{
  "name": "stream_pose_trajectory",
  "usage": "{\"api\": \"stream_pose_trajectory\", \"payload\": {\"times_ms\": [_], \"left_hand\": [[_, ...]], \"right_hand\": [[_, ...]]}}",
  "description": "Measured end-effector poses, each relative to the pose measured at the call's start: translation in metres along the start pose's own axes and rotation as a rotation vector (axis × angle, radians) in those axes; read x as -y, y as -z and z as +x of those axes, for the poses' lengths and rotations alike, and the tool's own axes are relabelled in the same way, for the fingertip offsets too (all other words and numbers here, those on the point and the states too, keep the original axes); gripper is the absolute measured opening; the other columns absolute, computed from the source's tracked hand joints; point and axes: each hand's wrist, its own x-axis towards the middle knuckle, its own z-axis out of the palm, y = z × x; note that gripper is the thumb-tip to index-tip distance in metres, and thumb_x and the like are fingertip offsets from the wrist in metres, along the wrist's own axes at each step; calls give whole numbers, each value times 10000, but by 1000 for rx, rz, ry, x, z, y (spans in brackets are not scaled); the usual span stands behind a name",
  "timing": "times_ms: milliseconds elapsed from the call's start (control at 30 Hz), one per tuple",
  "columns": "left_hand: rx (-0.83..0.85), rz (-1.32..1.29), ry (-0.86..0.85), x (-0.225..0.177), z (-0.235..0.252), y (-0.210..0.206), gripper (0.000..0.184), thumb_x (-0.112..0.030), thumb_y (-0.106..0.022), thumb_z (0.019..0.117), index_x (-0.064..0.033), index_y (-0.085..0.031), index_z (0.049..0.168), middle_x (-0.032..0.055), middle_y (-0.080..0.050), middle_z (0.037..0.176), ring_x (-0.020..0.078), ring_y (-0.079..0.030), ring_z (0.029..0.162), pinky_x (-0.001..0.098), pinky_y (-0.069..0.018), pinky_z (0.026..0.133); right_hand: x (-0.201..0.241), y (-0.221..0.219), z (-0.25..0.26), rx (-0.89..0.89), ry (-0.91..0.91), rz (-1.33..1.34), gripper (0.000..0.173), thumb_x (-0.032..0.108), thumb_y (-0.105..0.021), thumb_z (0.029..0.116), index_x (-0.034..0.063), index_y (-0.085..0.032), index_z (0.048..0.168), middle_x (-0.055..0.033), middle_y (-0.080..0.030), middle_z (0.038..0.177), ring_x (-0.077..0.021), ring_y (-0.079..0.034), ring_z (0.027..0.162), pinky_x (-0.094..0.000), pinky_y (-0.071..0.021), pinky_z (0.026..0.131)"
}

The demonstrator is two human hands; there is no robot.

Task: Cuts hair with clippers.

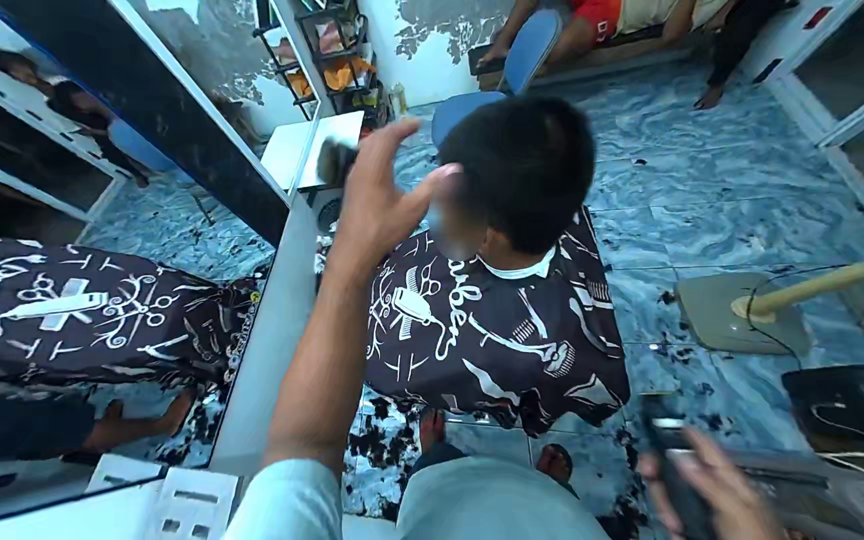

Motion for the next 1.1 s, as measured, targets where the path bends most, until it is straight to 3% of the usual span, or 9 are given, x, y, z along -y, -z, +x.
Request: {"api": "stream_pose_trajectory", "payload": {"times_ms": [167,267,533,700,767,867,900,967,1100], "left_hand": [[606,75,-369,17,118,-32,993,-568,-805,801,-206,-353,1609,94,-472,1564,236,-470,1428,499,-403,1174],[794,51,-424,21,137,-41,972,-552,-802,810,-190,-367,1600,37,-509,1549,159,-490,1415,450,-400,1191],[777,-21,-342,23,135,-44,916,-552,-843,763,-218,-450,1519,35,-614,1405,146,-602,1275,453,-492,1099],[777,-42,-341,19,130,-46,866,-546,-836,782,-189,-474,1483,44,-627,1373,153,-611,1255,461,-491,1093],[755,17,-335,16,128,-41,902,-665,-740,819,-205,-444,1536,72,-581,1452,197,-566,1331,499,-451,1130],[585,-6,-267,11,124,-19,986,-787,-610,829,-232,-366,1606,165,-384,1610,324,-412,1463,593,-375,1164],[503,-29,-271,9,123,-13,973,-785,-626,815,-217,-409,1575,158,-431,1573,307,-454,1426,564,-414,1133],[474,-9,-336,3,120,-10,929,-706,-725,799,-186,-454,1520,132,-545,1463,278,-539,1335,532,-460,1087],[630,87,-278,-5,112,-22,990,-484,-850,793,-237,-316,1588,128,-607,1379,286,-634,1185,530,-519,994]], "right_hand": [[-41,-123,32,70,94,56,729,291,-729,933,121,-351,1534,-141,-718,1050,-231,-715,714,-368,-624,580],[-25,-145,39,36,278,94,629,354,-769,919,137,-482,1435,-132,-713,1070,-240,-725,742,-359,-632,573],[9,-147,36,-280,349,-5,456,264,-623,971,44,-508,1353,-130,-726,995,-242,-716,629,-361,-627,515],[53,-152,41,-273,597,53,453,520,-590,1011,182,-538,1308,-38,-704,996,-119,-600,508,-271,-551,431],[74,-154,43,-319,768,110,471,543,-589,1006,209,-516,1331,-11,-673,1000,-119,-620,564,-286,-585,488],[95,-160,50,-374,974,121,509,430,-676,981,197,-478,1388,-14,-673,1092,-232,-711,951,-444,-643,811],[95,-164,55,-391,940,64,513,406,-677,984,206,-464,1406,-9,-671,1120,-232,-702,1019,-444,-630,861],[81,-177,75,-388,684,-13,463,309,-652,989,204,-484,1407,-34,-703,1084,-207,-718,963,-390,-639,783],[42,-219,125,-222,139,108,385,182,-551,1062,98,-465,1428,-180,-707,1047,-323,-732,872,-473,-637,715]]}}
